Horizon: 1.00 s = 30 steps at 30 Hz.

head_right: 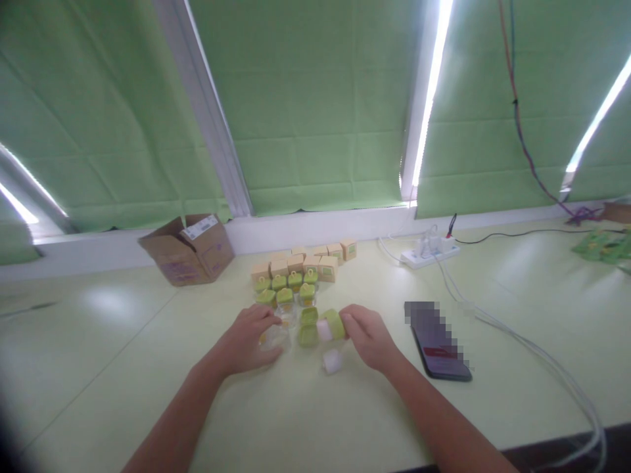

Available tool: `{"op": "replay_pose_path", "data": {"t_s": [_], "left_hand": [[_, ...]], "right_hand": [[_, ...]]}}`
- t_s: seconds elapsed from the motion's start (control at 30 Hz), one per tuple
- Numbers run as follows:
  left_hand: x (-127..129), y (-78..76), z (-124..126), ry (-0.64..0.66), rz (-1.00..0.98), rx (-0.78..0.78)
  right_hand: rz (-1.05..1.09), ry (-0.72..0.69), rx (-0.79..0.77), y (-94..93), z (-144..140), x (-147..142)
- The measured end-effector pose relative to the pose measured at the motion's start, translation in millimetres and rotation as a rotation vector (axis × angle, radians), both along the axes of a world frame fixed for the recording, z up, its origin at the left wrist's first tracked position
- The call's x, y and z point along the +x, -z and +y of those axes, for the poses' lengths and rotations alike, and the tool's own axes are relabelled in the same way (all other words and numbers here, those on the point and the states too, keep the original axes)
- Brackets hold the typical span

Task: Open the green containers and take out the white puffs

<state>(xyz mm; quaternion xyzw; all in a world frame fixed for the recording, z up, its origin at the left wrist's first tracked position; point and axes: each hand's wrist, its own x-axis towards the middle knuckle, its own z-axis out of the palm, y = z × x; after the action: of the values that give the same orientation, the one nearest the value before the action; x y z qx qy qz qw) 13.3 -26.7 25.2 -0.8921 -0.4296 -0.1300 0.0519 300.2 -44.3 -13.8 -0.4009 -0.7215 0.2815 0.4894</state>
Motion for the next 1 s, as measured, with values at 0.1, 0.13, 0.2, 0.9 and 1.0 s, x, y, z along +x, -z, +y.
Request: {"op": "replay_pose_path", "data": {"t_s": [0.1,0.13,0.2,0.9,1.0], "left_hand": [[-1.2,0.4,0.9,-0.005,0.003,0.001],[-1.5,0.3,0.9,-0.004,0.001,0.001],[-1.7,-0.5,0.6,-0.002,-0.008,0.004],[55.5,14.2,-27.4,0.386,-0.212,0.065],[57.2,13.7,-28.4,0.418,-0.173,0.089]], "right_hand": [[-0.005,0.005,-0.013,0.4,-0.4,0.3],[-0.004,0.004,-0.018,0.5,-0.6,0.2],[-0.002,-0.001,-0.030,0.7,-0.7,-0.2],[0.010,-0.356,-0.312,-4.9,-13.6,-11.5],[-0.001,-0.352,-0.339,-3.4,-14.3,-11.6]]}}
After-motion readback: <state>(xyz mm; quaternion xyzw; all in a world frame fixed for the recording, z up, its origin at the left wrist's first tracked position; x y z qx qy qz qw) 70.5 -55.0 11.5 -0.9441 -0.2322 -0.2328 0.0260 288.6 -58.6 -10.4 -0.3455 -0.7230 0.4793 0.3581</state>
